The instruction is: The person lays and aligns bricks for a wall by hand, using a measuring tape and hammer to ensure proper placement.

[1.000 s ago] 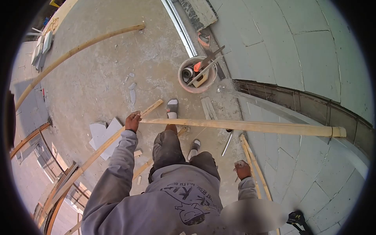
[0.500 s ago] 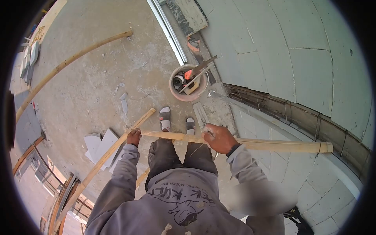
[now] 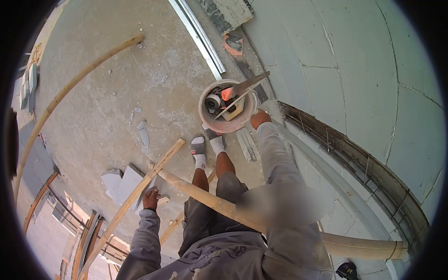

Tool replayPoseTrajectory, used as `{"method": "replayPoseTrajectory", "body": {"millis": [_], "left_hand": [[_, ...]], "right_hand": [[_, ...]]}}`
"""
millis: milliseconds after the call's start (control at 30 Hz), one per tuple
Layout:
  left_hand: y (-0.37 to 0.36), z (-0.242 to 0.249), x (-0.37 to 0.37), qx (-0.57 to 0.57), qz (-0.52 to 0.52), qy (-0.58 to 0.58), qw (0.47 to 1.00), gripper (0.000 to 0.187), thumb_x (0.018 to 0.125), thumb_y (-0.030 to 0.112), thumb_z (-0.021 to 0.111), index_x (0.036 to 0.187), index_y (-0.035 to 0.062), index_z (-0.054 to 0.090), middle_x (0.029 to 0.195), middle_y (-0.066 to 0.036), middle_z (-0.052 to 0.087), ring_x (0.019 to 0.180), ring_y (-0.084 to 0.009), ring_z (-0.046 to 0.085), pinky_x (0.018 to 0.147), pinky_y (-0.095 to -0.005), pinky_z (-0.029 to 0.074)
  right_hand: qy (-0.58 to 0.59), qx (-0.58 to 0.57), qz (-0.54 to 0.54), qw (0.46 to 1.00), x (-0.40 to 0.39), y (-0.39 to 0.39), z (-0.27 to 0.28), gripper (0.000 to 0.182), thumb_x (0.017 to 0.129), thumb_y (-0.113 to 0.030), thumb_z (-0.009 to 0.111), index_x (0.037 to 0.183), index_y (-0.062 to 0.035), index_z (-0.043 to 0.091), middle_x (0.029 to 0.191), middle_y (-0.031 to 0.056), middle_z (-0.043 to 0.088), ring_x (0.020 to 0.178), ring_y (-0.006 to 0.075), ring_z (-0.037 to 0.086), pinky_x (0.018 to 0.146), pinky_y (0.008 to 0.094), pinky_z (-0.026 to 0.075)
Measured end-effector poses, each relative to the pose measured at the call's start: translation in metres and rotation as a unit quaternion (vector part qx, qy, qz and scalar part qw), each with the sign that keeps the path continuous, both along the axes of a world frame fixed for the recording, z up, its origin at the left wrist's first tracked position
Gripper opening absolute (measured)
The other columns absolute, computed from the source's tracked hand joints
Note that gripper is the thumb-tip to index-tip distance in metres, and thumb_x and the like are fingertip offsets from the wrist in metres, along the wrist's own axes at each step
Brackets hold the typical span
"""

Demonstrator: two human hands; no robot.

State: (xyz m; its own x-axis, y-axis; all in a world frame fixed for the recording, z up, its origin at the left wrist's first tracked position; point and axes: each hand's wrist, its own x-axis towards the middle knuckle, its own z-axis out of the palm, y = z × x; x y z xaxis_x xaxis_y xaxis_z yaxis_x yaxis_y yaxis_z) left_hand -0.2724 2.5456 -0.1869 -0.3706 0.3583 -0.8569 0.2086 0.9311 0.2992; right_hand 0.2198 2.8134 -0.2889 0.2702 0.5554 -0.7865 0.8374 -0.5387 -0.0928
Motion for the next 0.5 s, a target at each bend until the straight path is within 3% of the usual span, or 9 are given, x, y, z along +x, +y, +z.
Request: {"method": "replayPoseTrajectory", "body": {"millis": [33,100,200,267,333,367,433,467,500], "left_hand": [[0.0,-0.012,0.006,-0.03,-0.032,-0.002,0.999,0.031,0.085,0.017,0.054,0.106,-0.0048,0.061,0.087,-0.014,0.065,0.072,-0.0188,0.063,0.066,-0.0289,0.05],[-0.002,-0.028,0.023,-0.04,-0.042,-0.036,0.998,0.034,0.087,0.025,0.054,0.111,0.0013,0.061,0.091,-0.007,0.065,0.076,-0.0159,0.063,0.06,-0.0262,0.044],[0.019,-0.052,0.051,-0.05,-0.075,-0.06,0.994,0.035,0.088,0.026,0.055,0.113,0.0018,0.06,0.092,-0.007,0.065,0.078,-0.0162,0.064,0.061,-0.0262,0.045],[0.062,-0.057,0.08,-0.024,-0.075,-0.085,0.993,0.037,0.089,0.028,0.054,0.114,0.0013,0.059,0.095,-0.008,0.065,0.08,-0.016,0.064,0.064,-0.0265,0.045],[0.104,-0.062,0.103,-0.014,-0.064,-0.096,0.993,0.034,0.089,0.023,0.054,0.113,-0.0012,0.059,0.094,-0.01,0.064,0.08,-0.0174,0.063,0.068,-0.0279,0.047],[0.119,-0.068,0.107,-0.002,-0.053,-0.108,0.993,0.032,0.089,0.018,0.054,0.111,-0.0038,0.059,0.093,-0.013,0.064,0.079,-0.0189,0.063,0.073,-0.0292,0.049],[0.14,-0.08,0.108,-0.007,-0.065,-0.118,0.991,0.032,0.09,0.018,0.053,0.113,-0.0038,0.058,0.095,-0.012,0.063,0.082,-0.0188,0.062,0.075,-0.0298,0.049],[0.15,-0.082,0.108,0.006,-0.065,-0.12,0.991,0.032,0.09,0.019,0.053,0.112,-0.0037,0.058,0.095,-0.012,0.063,0.082,-0.019,0.062,0.075,-0.0297,0.049],[0.154,-0.083,0.107,0.017,-0.066,-0.123,0.99,0.032,0.09,0.019,0.054,0.112,-0.0036,0.059,0.095,-0.012,0.063,0.082,-0.0192,0.062,0.075,-0.0296,0.049]], "right_hand": [[0.0,-0.005,-0.007,1.0,0.006,0.004,-0.015,0.056,0.081,-0.032,0.053,0.124,0.0032,0.049,0.121,0.0265,0.052,0.115,0.0358,0.05,0.097,0.0366,0.04],[-0.039,0.106,-0.127,0.986,0.019,0.007,-0.043,0.05,0.086,-0.032,0.049,0.12,0.0047,0.05,0.116,0.0279,0.055,0.11,0.0388,0.053,0.094,0.0393,0.042],[0.037,0.169,-0.314,0.934,0.084,0.017,-0.136,0.059,0.088,-0.042,0.046,0.126,0.0034,0.045,0.119,0.0267,0.054,0.111,0.0393,0.052,0.094,0.0389,0.041],[0.089,0.17,-0.385,0.903,0.084,0.039,-0.138,0.061,0.089,-0.045,0.044,0.128,0.0024,0.043,0.123,0.0249,0.053,0.113,0.0377,0.051,0.095,0.0393,0.04],[0.187,0.21,-0.55,0.787,0.068,0.063,-0.121,0.061,0.092,-0.049,0.038,0.129,-0.0011,0.044,0.125,0.0197,0.053,0.117,0.033,0.048,0.096,0.0409,0.039],[0.187,0.208,-0.553,0.785,0.065,0.067,-0.126,0.061,0.092,-0.049,0.038,0.129,-0.0011,0.044,0.125,0.0197,0.053,0.117,0.033,0.048,0.096,0.0409,0.039],[0.256,0.216,-0.624,0.706,0.06,0.076,-0.134,0.06,0.093,-0.053,0.034,0.128,-0.0052,0.047,0.125,0.0156,0.052,0.118,0.0286,0.046,0.098,0.0409,0.035],[0.254,0.212,-0.627,0.706,0.06,0.078,-0.136,0.06,0.093,-0.053,0.034,0.128,-0.0052,0.047,0.125,0.0156,0.052,0.118,0.0286,0.046,0.098,0.0409,0.035],[0.35,0.195,-0.603,0.69,0.06,0.077,-0.136,0.06,0.094,-0.052,0.034,0.128,-0.0043,0.045,0.123,0.0138,0.053,0.115,0.0271,0.048,0.098,0.0416,0.036]]}}
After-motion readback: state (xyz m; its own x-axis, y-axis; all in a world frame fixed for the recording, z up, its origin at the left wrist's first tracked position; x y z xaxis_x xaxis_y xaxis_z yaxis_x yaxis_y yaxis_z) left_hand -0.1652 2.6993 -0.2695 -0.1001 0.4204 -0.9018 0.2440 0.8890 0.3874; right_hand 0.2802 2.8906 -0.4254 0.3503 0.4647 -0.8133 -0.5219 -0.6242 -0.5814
